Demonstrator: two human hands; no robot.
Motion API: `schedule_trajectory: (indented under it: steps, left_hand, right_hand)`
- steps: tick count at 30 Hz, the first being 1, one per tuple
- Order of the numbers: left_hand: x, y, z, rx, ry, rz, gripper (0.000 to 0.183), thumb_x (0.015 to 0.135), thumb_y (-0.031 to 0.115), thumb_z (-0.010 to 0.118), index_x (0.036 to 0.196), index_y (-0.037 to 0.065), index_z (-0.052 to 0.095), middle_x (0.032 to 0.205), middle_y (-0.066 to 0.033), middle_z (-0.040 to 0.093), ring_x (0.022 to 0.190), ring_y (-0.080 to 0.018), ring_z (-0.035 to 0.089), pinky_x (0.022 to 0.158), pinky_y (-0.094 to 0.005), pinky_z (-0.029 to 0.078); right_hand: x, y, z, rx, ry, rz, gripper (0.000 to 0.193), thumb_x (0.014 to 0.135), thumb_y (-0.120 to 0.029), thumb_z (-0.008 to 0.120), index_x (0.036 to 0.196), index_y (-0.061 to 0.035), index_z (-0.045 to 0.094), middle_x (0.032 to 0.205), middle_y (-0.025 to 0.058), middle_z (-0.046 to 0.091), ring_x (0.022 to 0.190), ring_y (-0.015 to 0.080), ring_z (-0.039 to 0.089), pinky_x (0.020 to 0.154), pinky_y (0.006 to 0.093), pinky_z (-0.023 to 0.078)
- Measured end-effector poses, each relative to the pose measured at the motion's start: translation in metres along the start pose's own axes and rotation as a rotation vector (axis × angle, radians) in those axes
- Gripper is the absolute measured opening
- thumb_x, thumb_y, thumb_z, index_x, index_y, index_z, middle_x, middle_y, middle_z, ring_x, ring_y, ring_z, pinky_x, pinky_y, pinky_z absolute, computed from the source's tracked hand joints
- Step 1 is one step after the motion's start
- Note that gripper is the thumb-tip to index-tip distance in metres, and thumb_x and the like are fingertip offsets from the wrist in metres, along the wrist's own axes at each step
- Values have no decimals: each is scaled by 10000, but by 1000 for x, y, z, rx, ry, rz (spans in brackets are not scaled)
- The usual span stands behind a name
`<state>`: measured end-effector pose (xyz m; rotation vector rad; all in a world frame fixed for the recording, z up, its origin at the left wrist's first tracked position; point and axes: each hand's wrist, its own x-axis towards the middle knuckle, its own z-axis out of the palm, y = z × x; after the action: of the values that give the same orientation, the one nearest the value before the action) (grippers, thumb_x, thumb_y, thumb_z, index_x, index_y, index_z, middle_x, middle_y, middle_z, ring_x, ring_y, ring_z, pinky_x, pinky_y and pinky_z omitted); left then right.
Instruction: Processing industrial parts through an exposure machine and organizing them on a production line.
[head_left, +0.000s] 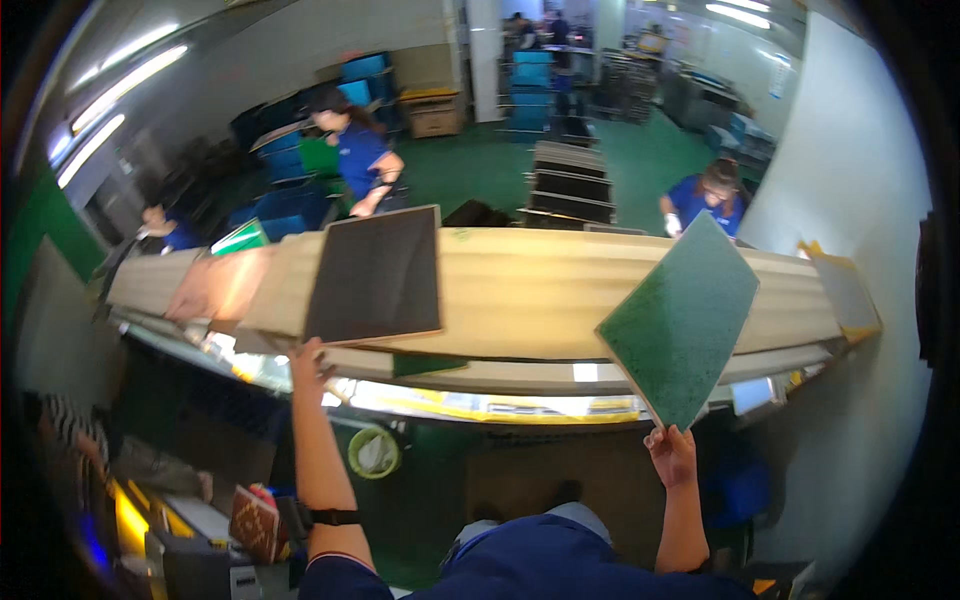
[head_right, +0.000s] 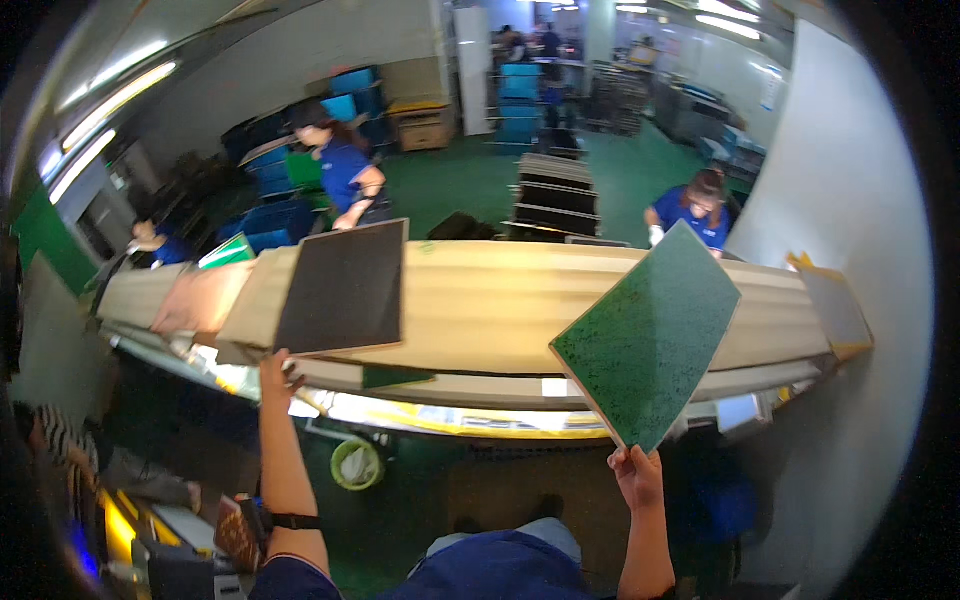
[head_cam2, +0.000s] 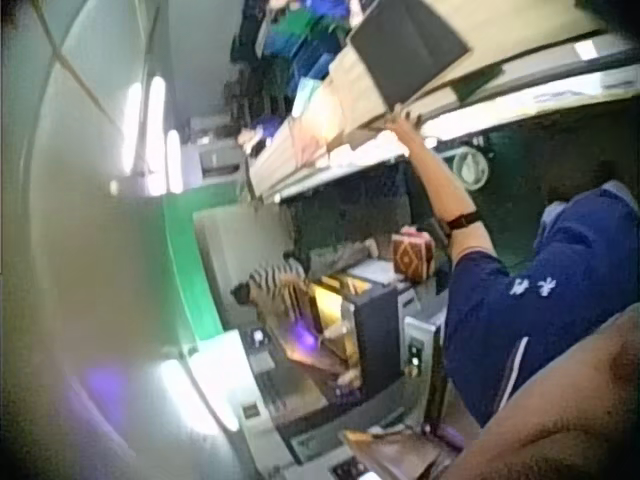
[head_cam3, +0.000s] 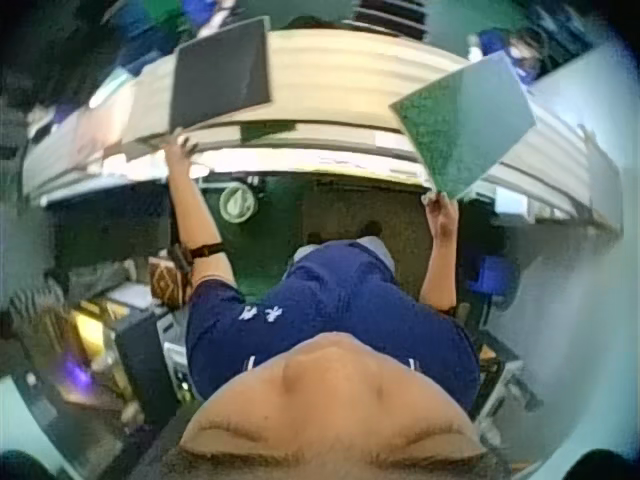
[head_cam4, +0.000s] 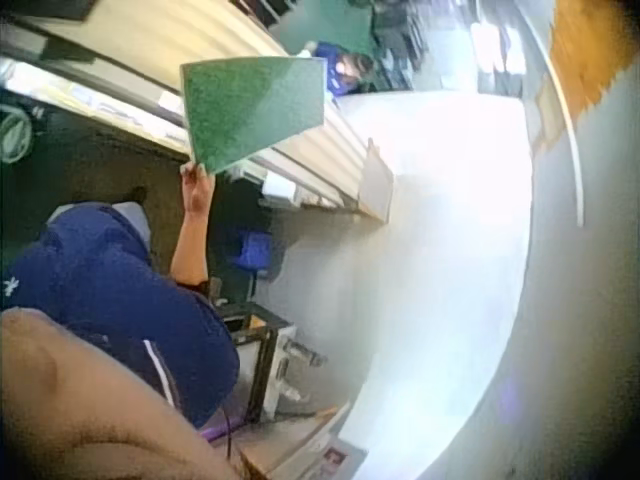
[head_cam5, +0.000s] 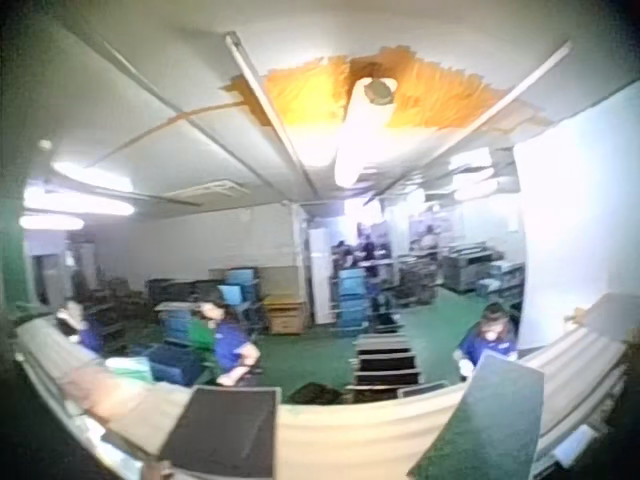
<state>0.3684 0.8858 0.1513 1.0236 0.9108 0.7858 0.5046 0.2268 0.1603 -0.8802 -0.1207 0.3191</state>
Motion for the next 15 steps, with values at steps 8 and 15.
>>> schedule_trajectory:
  steps: [8,15]
  left_hand:
    - [-195,-34,49,-284,-295,-10,305,853,-35,565,1157,-13,563,1035,-128,673,895,-238,695,788,-350,596]
    - [-350,-63,77,-758,-311,-428,407,866,-30,581,1265,-32,501,1126,-156,650,996,-312,666,837,-442,577]
  right_hand:
    - [33,48,57,198,-641,500,292,906,-254,642,1082,-21,618,783,64,632,724,192,571,762,379,424]
    - [95,28,49,-307,-920,946,351,871,-215,679,1139,4,623,920,93,685,817,174,640,744,295,495]
